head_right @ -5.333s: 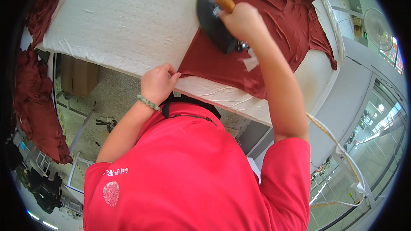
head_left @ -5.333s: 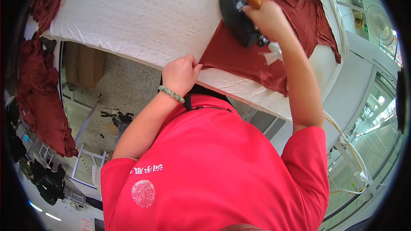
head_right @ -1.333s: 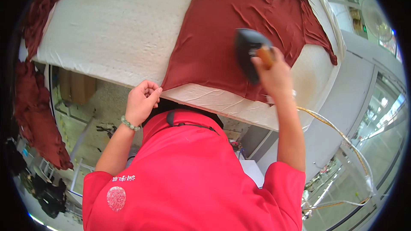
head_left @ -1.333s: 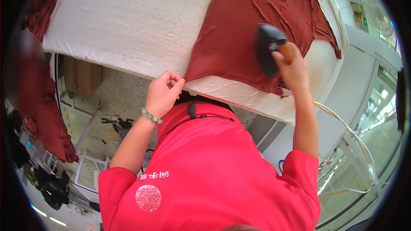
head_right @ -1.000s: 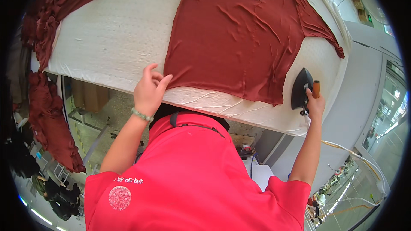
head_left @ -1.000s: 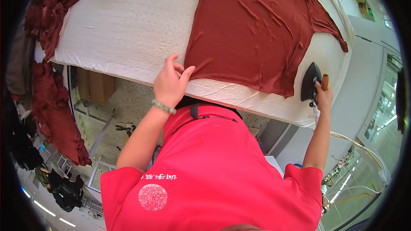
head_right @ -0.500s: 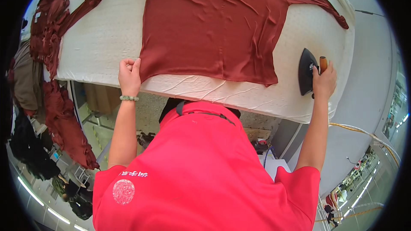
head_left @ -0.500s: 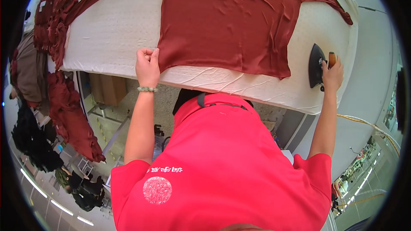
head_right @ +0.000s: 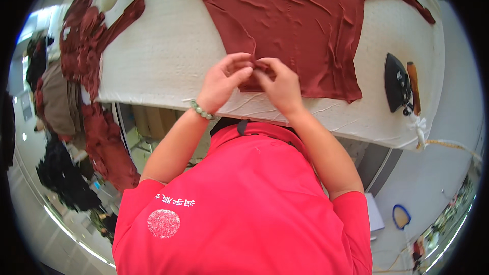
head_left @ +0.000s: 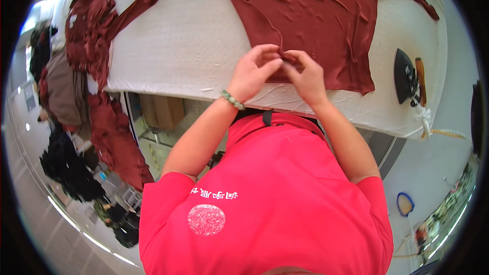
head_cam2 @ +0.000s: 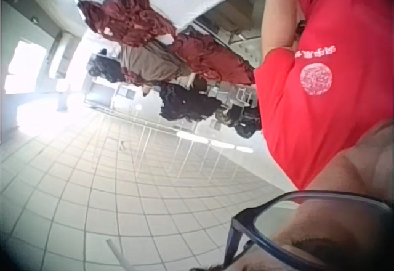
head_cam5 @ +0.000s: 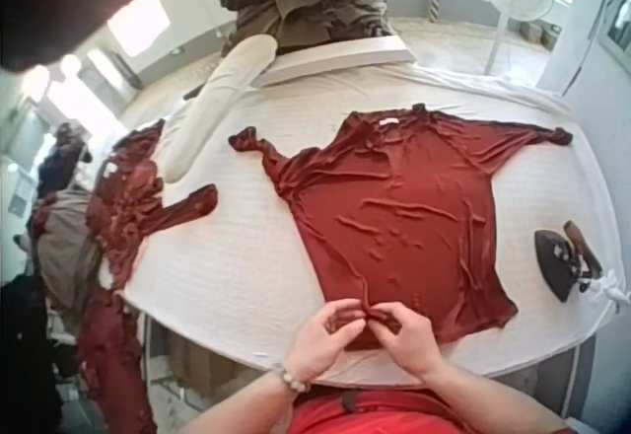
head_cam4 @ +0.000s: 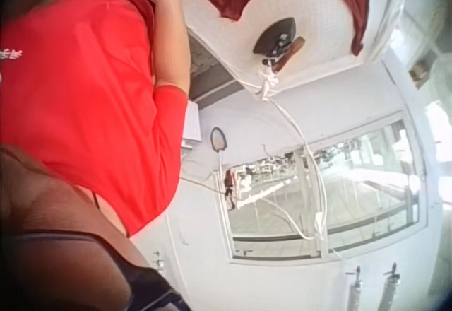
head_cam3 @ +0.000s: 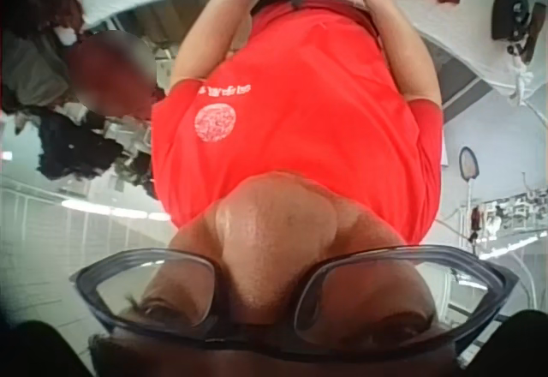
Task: Ironing a red garment on an ironing table in a sewing factory.
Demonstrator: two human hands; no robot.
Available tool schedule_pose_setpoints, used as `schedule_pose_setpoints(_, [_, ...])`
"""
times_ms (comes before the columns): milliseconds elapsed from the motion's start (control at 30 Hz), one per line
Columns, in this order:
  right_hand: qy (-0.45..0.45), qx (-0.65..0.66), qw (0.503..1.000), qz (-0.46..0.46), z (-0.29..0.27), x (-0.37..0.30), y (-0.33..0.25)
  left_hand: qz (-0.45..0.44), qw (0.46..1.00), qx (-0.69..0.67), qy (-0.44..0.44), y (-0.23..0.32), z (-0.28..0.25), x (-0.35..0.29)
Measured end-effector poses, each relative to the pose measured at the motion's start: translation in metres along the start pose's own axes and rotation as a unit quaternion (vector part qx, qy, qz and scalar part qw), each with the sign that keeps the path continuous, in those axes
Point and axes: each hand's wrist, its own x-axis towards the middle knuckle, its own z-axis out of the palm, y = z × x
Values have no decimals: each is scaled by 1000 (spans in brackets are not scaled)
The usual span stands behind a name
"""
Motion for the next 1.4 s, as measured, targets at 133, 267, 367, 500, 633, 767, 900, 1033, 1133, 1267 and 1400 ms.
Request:
schedule_pose_setpoints(133, [50, 114, 971, 206, -10, 9, 21, 173, 884, 428, 77, 37, -104, 66])
schedule_pose_setpoints(267, [150, 118, 954, 231, 8, 0, 20, 389, 696, 604, 21, 110, -157, 161])
schedule_pose_setpoints(367, [268, 81, 931, 235, 23, 0, 12, 411, 597, 686, -71, 140, -159, 214])
schedule_pose_setpoints(500, [279, 40, 929, 239, 28, -5, 3, 381, 567, 703, -197, 172, -160, 252])
schedule_pose_setpoints(633, [298, 3, 917, 264, 27, -9, -3, 236, 621, 704, -252, 203, -147, 260])
schedule_pose_setpoints(767, [257, 13, 928, 271, -1, -8, -5, 281, 686, 611, -277, 216, -144, 273])
schedule_pose_setpoints(900, [305, -209, 927, 62, -44, 8, -62, 347, 774, 473, -240, 229, -129, 262])
schedule_pose_setpoints(1033, [74, -401, 911, -66, -1, -20, -96, 389, 641, 612, -253, 242, -150, 255])
schedule_pose_setpoints(1133, [79, -338, 936, -60, 65, -35, -68, 421, 545, 681, -250, 225, -175, 262])
schedule_pose_setpoints(1267, [-16, -274, 961, -43, 120, -43, -42, 493, 472, 700, -211, 189, -208, 248])
schedule_pose_setpoints(1400, [-73, -211, 974, -29, 125, -32, -34, 524, 525, 666, -76, 147, -202, 197])
